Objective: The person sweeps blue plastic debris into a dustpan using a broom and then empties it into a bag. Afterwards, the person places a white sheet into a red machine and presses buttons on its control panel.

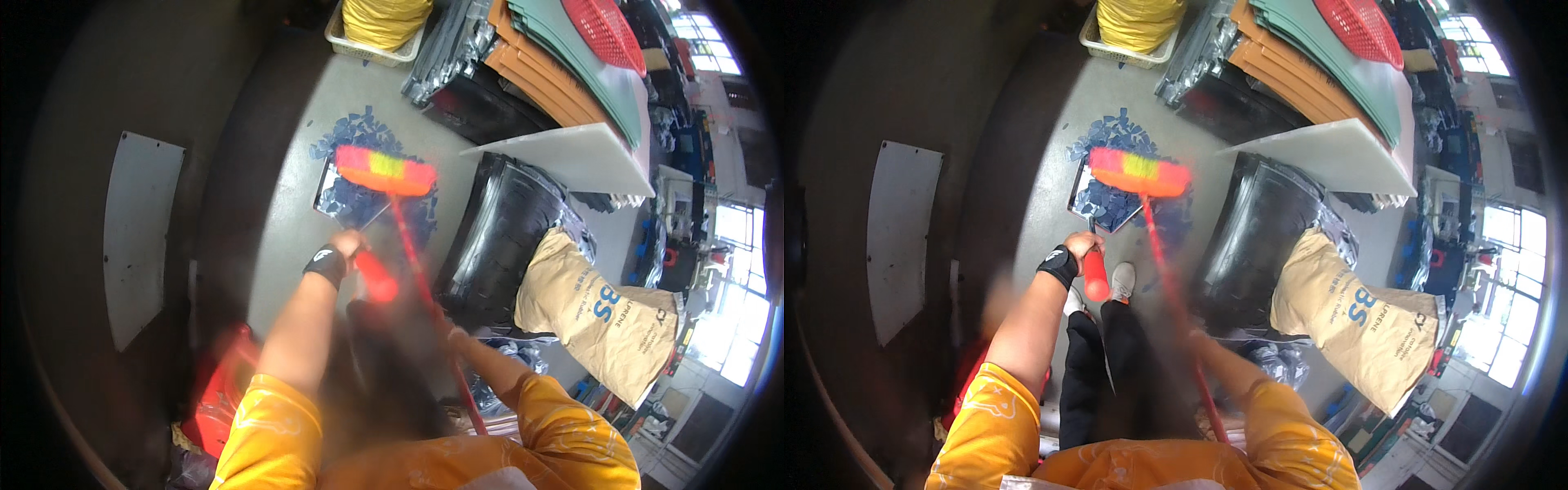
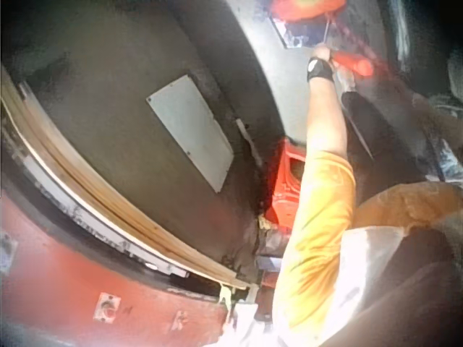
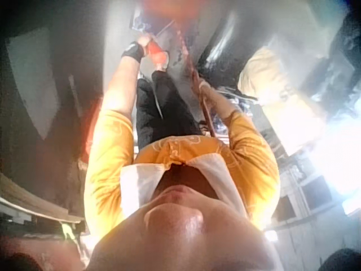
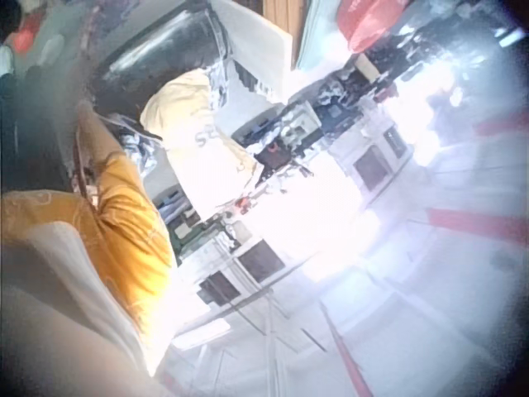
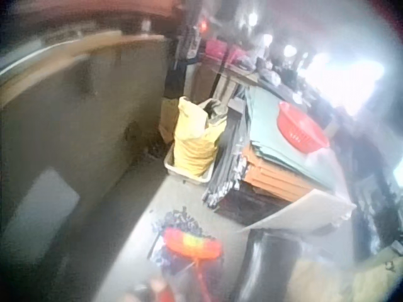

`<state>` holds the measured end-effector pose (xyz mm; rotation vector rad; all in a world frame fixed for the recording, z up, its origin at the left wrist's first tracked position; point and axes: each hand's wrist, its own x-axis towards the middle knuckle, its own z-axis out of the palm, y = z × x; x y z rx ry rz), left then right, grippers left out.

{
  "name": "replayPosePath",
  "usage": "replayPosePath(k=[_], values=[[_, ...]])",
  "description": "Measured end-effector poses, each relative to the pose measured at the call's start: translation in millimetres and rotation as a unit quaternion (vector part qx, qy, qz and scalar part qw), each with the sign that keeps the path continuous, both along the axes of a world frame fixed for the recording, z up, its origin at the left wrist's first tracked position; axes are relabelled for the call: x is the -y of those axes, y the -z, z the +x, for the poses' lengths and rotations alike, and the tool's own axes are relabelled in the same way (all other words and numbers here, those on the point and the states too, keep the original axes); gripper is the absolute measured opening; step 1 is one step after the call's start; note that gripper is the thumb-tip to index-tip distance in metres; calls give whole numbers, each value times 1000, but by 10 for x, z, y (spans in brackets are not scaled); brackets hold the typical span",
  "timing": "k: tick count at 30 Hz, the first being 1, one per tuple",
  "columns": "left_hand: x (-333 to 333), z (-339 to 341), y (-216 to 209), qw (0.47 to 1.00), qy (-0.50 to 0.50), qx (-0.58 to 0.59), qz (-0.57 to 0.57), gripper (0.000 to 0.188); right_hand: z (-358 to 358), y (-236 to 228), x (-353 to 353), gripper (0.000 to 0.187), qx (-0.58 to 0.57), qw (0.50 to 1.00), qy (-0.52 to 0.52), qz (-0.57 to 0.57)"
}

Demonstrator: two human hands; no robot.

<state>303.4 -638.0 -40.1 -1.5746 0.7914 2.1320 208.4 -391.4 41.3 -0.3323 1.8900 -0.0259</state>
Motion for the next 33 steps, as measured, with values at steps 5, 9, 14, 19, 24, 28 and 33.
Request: replayPosePath(k=[5, 9, 14, 19, 24, 28, 33], values=[[-358, 1031, 88, 994, 39, -97, -43, 24, 178, -1099, -371, 72, 90, 987, 130, -32], [-684, 2700, 214, 996, 68, -9, -48, 12, 80, -1678, -460, 73, 103, 972, 201, -62], [-870, 2815, 357, 981, 125, -44, -143, 9, -332, -1008, 283, 64, -16, 988, 78, -130], [-706, 2355, -148, 999, 8, -25, -34, 7, -876, 287, 1547, 51, -67, 956, -170, -228], [-657, 2591, -342, 987, 81, -60, -121, 7, -960, 723, 1396, 48, -124, 953, -256, -105], [-600, 2782, -28, 973, 123, -100, -166, 11, -861, 364, 273, 53, -61, 979, -195, 6], [-298, 2602, 125, 965, 216, -68, -130, 15, -1164, -494, -451, 51, 48, 999, 16, -19]])
